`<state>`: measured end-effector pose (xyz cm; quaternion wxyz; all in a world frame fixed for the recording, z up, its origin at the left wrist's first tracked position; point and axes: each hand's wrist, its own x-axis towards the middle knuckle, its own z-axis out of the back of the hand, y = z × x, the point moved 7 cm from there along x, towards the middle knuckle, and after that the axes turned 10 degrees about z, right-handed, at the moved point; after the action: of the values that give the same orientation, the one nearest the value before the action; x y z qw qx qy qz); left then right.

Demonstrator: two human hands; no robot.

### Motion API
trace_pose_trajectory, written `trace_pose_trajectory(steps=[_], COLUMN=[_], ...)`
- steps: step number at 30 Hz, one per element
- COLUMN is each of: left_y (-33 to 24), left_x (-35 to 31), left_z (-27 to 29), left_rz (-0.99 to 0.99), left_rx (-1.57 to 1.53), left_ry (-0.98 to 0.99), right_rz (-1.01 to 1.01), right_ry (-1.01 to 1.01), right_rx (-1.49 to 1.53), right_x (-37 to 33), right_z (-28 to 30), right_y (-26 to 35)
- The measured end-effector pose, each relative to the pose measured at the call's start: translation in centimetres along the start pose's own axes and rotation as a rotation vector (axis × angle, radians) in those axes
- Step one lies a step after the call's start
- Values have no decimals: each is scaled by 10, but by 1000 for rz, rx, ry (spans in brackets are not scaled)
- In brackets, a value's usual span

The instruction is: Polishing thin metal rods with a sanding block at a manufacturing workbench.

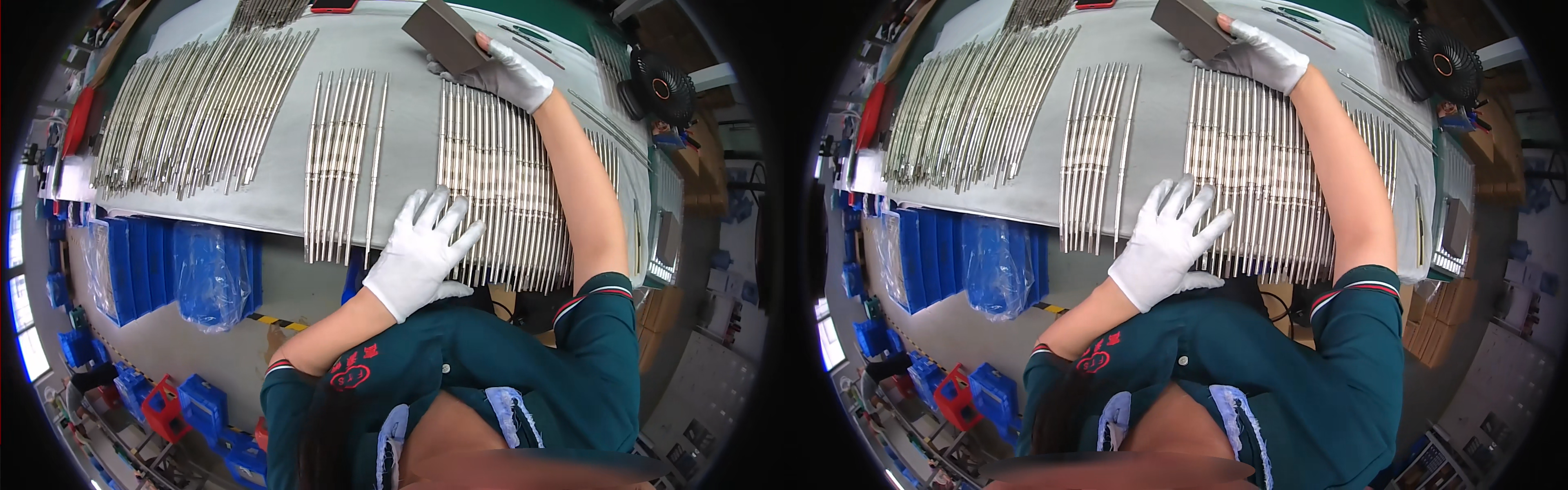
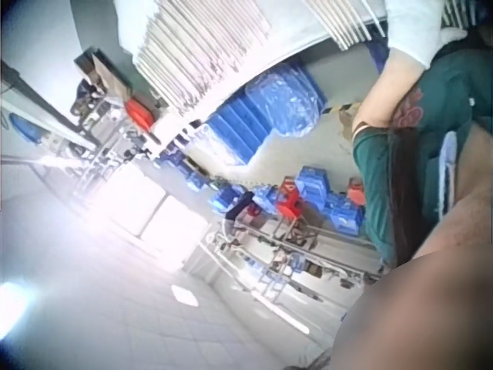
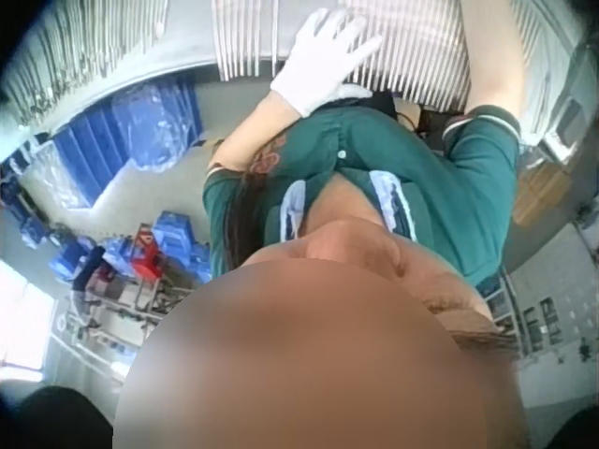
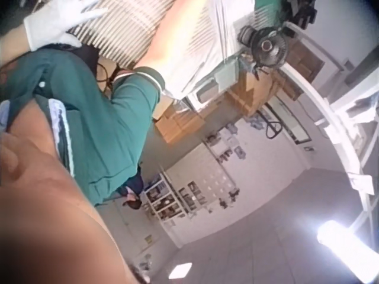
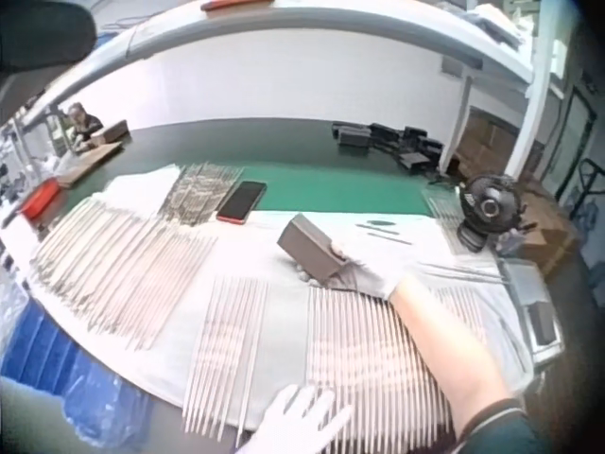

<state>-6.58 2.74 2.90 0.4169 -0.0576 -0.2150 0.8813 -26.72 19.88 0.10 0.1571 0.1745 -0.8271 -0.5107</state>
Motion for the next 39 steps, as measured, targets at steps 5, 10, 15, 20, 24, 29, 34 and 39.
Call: trace_pose_trajectory(steps=[5, 10, 15, 20, 24, 29, 34, 39], left_y=[-3, 0, -3, -2, 2, 12, 26, 37], left_x=[4, 5, 3, 2, 0, -7, -18, -29], left_z=[-7, -3, -4, -2, 0, 3, 18, 26], left_rz=[-57, -26, -42, -45, -28, 10, 83, 168], left_rx=[-2, -30, -15, 18, 21, 75, 91, 137], left_ry=[67, 82, 60, 29, 30, 58, 74, 61], right_rz=[-22, 111, 205, 14, -73, -92, -107, -51], right_ry=[-83, -307, -213, -184, -225, -249, -263, -221], right_rx=[-148, -866, -185, 535, 538, 503, 491, 450], right_x=[-5, -35, -62, -46, -29, -10, 9, 25], right_z=[-11, -23, -26, -41, -42, -43, -54, -67], right_y=[6, 39, 38, 5, -12, -24, -35, -39])
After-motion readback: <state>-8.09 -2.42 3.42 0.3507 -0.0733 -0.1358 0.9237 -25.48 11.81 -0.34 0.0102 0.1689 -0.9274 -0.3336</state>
